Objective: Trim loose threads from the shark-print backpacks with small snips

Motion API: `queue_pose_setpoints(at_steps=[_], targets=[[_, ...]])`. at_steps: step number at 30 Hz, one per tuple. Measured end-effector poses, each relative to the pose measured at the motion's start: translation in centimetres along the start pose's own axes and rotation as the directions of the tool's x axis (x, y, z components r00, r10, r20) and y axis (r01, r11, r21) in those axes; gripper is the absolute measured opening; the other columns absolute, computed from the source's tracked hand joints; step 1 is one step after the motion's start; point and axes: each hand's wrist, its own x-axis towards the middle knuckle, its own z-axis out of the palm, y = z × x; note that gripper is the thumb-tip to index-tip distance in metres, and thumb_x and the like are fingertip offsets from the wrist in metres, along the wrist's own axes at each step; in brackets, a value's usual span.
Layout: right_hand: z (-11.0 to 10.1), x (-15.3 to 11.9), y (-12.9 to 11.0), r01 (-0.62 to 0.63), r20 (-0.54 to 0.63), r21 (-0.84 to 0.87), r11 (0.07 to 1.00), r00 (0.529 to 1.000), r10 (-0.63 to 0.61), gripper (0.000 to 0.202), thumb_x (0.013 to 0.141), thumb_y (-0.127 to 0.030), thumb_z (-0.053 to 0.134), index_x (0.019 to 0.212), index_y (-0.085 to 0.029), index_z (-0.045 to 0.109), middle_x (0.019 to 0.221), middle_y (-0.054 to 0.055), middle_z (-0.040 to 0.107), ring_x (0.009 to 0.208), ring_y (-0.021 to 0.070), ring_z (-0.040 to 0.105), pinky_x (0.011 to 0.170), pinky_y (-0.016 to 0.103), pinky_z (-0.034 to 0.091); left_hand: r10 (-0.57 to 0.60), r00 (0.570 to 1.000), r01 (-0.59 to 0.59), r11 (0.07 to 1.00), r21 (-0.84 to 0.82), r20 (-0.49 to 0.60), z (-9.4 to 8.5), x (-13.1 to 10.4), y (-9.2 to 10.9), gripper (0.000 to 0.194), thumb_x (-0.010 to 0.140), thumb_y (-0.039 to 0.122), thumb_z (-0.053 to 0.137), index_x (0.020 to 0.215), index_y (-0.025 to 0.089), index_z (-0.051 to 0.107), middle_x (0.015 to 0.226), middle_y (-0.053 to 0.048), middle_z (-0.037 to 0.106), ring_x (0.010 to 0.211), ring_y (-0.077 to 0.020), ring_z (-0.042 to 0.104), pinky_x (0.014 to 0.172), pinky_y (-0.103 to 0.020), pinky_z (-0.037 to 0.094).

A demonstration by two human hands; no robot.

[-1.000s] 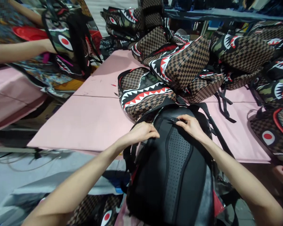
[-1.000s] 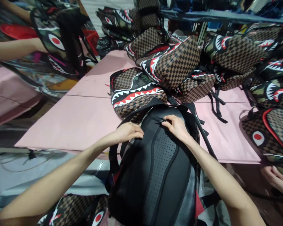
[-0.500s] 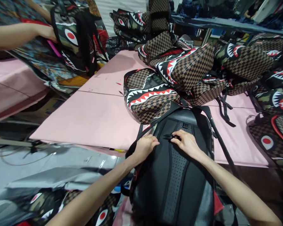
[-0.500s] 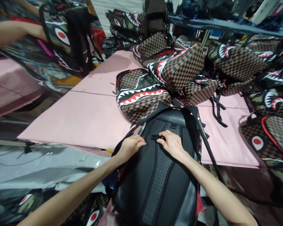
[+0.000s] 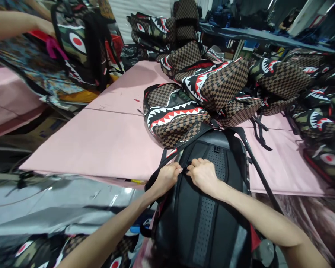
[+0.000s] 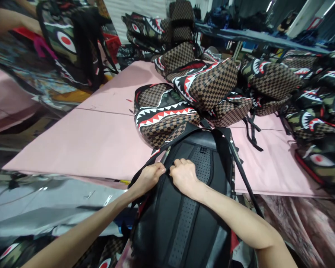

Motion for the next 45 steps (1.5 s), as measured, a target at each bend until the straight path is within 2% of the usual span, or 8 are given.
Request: queue_pose_setpoints(at_steps=[5, 9, 12, 14, 16, 21, 32, 45], targets=[[-0.5, 0.1, -0.5, 0.031, 0.021, 0.014, 0.999, 0.999, -0.032, 0.013, 0.083, -0.018, 0.050, 0.077, -0.014, 0.061, 0.083, 0.007, 0.057, 0.080, 0.0196, 0.051, 0.066, 0.032, 0.036, 0.029, 0.999, -0.030, 0.999, 0.033, 0.036, -0.9, 0.1, -1.2, 0.023, 0.085, 0.025, 0.034, 0.071, 0.015, 0.049, 0.070, -0.003, 0.057, 0.066, -0.0151, 0.053, 0.062, -0.026, 0.037], [-0.7, -1.7, 3.8, -0.141, -0.075, 0.254, 0.957, 0.983, 0.165, 0.018, 0.085, -0.033, 0.052, 0.091, -0.019, 0.063, 0.089, 0.003, 0.059, 0.084, 0.0171, 0.054, 0.069, 0.028, 0.039, 0.194, 0.945, -0.217, 0.974, 0.062, 0.264, -3.1, 1.7, -0.8, 0.023, 0.081, 0.021, 0.038, 0.081, 0.015, 0.060, 0.091, -0.005, 0.062, 0.087, -0.0176, 0.056, 0.078, -0.029, 0.041], [-0.3, -3.6, 8.7, -0.347, -0.208, 0.424, 0.837, 0.862, 0.463, 0.025, 0.086, -0.035, 0.051, 0.103, -0.020, 0.060, 0.098, 0.002, 0.060, 0.087, 0.0146, 0.057, 0.074, 0.025, 0.041, 0.378, 0.920, -0.379, 0.925, -0.008, 0.100, -2.9, 4.7, 2.9, 0.030, 0.085, 0.023, 0.040, 0.108, 0.017, 0.058, 0.113, -0.005, 0.056, 0.105, -0.0164, 0.050, 0.092, -0.028, 0.037], [0.4, -4.6, 11.4, -0.464, -0.275, 0.411, 0.785, 0.757, 0.592, 0.029, 0.086, -0.033, 0.050, 0.110, -0.016, 0.055, 0.100, 0.005, 0.060, 0.087, 0.0165, 0.057, 0.074, 0.027, 0.041, 0.390, 0.919, -0.392, 0.920, -0.015, -0.061, -1.4, 7.5, 6.1, 0.026, 0.087, 0.025, 0.043, 0.106, 0.017, 0.060, 0.108, -0.004, 0.058, 0.100, -0.0149, 0.051, 0.091, -0.026, 0.037], [1.2, -5.1, 13.1, -0.510, -0.277, 0.397, 0.763, 0.726, 0.630, 0.029, 0.085, -0.027, 0.051, 0.110, -0.012, 0.052, 0.096, 0.006, 0.060, 0.085, 0.0177, 0.058, 0.073, 0.028, 0.042, 0.362, 0.929, -0.362, 0.932, 0.011, -0.077, 0.5, 10.4, 8.5, 0.020, 0.084, 0.021, 0.049, 0.098, 0.016, 0.063, 0.099, -0.004, 0.059, 0.096, -0.0163, 0.051, 0.089, -0.028, 0.038], [2.4, -4.6, 13.9, -0.416, -0.317, 0.416, 0.808, 0.766, 0.558, 0.012, 0.084, -0.022, 0.052, 0.092, -0.015, 0.058, 0.091, 0.003, 0.060, 0.079, 0.0142, 0.057, 0.068, 0.025, 0.041, 0.351, 0.936, -0.351, 0.935, 0.042, 0.006, 2.0, 13.9, 9.1, 0.017, 0.080, 0.011, 0.051, 0.090, 0.015, 0.064, 0.094, -0.004, 0.059, 0.091, -0.0159, 0.053, 0.084, -0.027, 0.041], [2.5, -4.2, 14.5, -0.358, -0.346, 0.370, 0.857, 0.803, 0.485, 0.012, 0.083, -0.023, 0.055, 0.090, -0.016, 0.062, 0.087, 0.002, 0.061, 0.079, 0.0147, 0.056, 0.068, 0.025, 0.040, 0.453, 0.885, -0.464, 0.876, 0.128, 0.106, 0.5, 14.1, 9.1, 0.016, 0.082, 0.021, 0.054, 0.090, 0.017, 0.067, 0.093, -0.001, 0.062, 0.090, -0.0157, 0.050, 0.085, -0.026, 0.038], [2.4, -4.1, 14.7, -0.313, -0.332, 0.394, 0.864, 0.828, 0.451, 0.010, 0.083, -0.021, 0.055, 0.087, -0.015, 0.062, 0.086, 0.004, 0.061, 0.078, 0.0151, 0.055, 0.068, 0.026, 0.039, 0.401, 0.872, -0.470, 0.846, 0.253, 0.281, -0.2, 15.1, 10.0, 0.018, 0.075, 0.023, 0.062, 0.092, 0.016, 0.064, 0.092, -0.006, 0.058, 0.090, -0.0200, 0.050, 0.081, -0.029, 0.038]])
